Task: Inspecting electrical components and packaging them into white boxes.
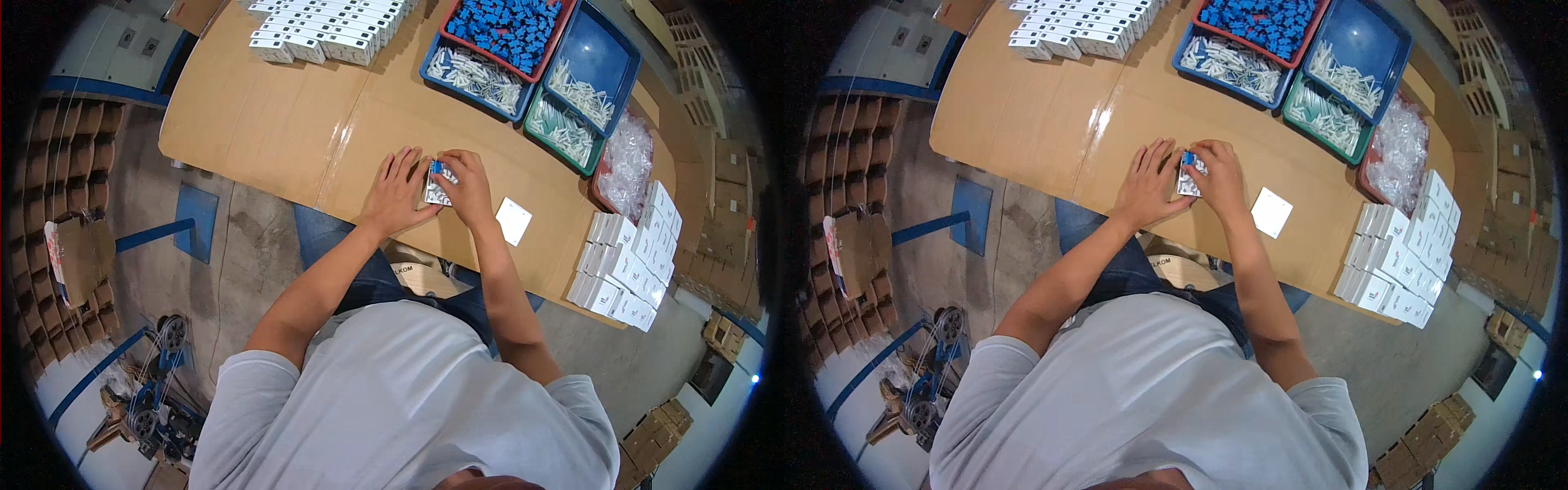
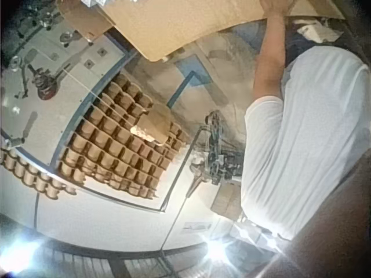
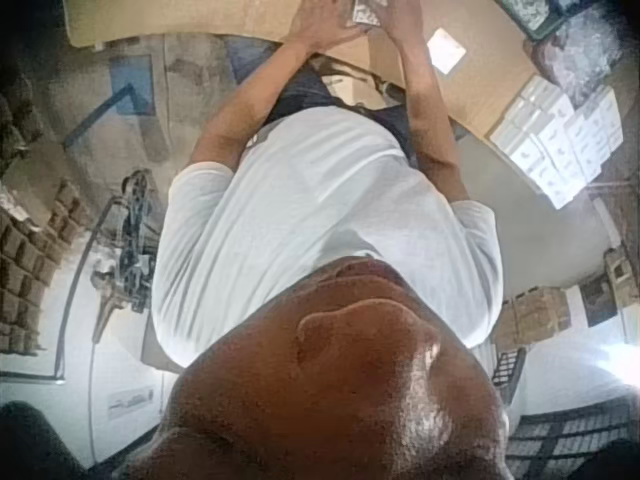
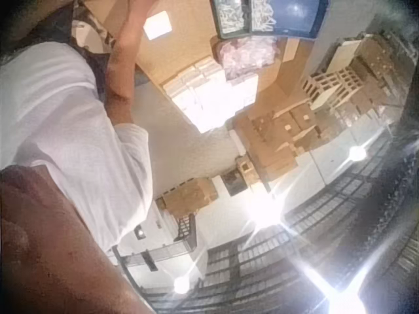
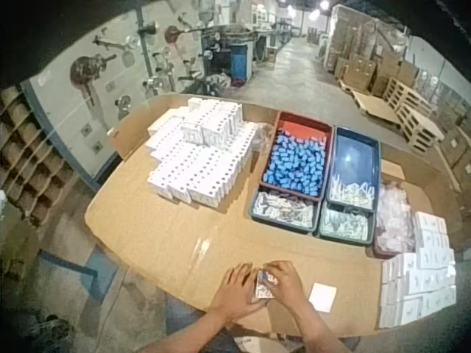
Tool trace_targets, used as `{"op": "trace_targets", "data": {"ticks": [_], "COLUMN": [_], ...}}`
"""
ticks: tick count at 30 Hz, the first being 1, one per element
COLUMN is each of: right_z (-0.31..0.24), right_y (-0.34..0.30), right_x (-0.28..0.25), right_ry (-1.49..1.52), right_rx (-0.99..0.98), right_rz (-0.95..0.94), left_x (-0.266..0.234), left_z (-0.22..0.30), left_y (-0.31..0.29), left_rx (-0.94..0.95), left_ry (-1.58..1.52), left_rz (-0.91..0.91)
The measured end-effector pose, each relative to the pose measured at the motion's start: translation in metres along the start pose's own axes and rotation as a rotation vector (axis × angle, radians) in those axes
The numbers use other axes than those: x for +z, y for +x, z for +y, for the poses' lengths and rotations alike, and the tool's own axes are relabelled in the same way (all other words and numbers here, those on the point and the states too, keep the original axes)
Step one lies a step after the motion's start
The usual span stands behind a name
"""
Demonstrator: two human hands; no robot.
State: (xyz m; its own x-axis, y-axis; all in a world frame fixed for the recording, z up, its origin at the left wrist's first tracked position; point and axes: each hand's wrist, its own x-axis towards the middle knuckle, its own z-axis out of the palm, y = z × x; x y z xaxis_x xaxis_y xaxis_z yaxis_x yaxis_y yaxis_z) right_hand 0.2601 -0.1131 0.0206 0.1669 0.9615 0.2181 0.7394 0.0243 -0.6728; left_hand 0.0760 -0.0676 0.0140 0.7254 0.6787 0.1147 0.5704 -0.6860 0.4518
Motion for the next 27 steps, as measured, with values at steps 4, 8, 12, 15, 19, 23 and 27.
{"op": "trace_targets", "data": {"ticks": [4,8,12,15,19,23,27], "right_z": [-0.003,0.000,-0.003,-0.002,-0.003,-0.022,-0.038], "right_y": [0.001,0.000,0.003,0.005,0.003,0.003,-0.013], "right_x": [0.001,0.002,-0.002,-0.006,-0.011,-0.025,-0.019], "right_ry": [-0.003,-0.027,-0.035,-0.002,-0.036,-0.099,-0.079], "right_rx": [0.024,0.027,0.089,0.112,0.005,-0.103,-0.095], "right_rz": [-0.012,-0.011,-0.080,-0.123,-0.103,-0.005,0.058], "left_x": [-0.001,-0.002,-0.003,-0.003,-0.001,-0.004,-0.004], "left_z": [-0.002,-0.001,0.000,-0.001,-0.002,-0.001,-0.001], "left_y": [0.001,0.002,0.002,0.000,0.001,0.000,-0.001], "left_rx": [0.003,0.007,0.003,-0.003,0.011,-0.008,-0.012], "left_ry": [-0.006,-0.008,-0.014,-0.021,0.004,0.001,-0.005], "left_rz": [0.002,0.005,0.001,-0.016,0.019,-0.022,-0.009]}}
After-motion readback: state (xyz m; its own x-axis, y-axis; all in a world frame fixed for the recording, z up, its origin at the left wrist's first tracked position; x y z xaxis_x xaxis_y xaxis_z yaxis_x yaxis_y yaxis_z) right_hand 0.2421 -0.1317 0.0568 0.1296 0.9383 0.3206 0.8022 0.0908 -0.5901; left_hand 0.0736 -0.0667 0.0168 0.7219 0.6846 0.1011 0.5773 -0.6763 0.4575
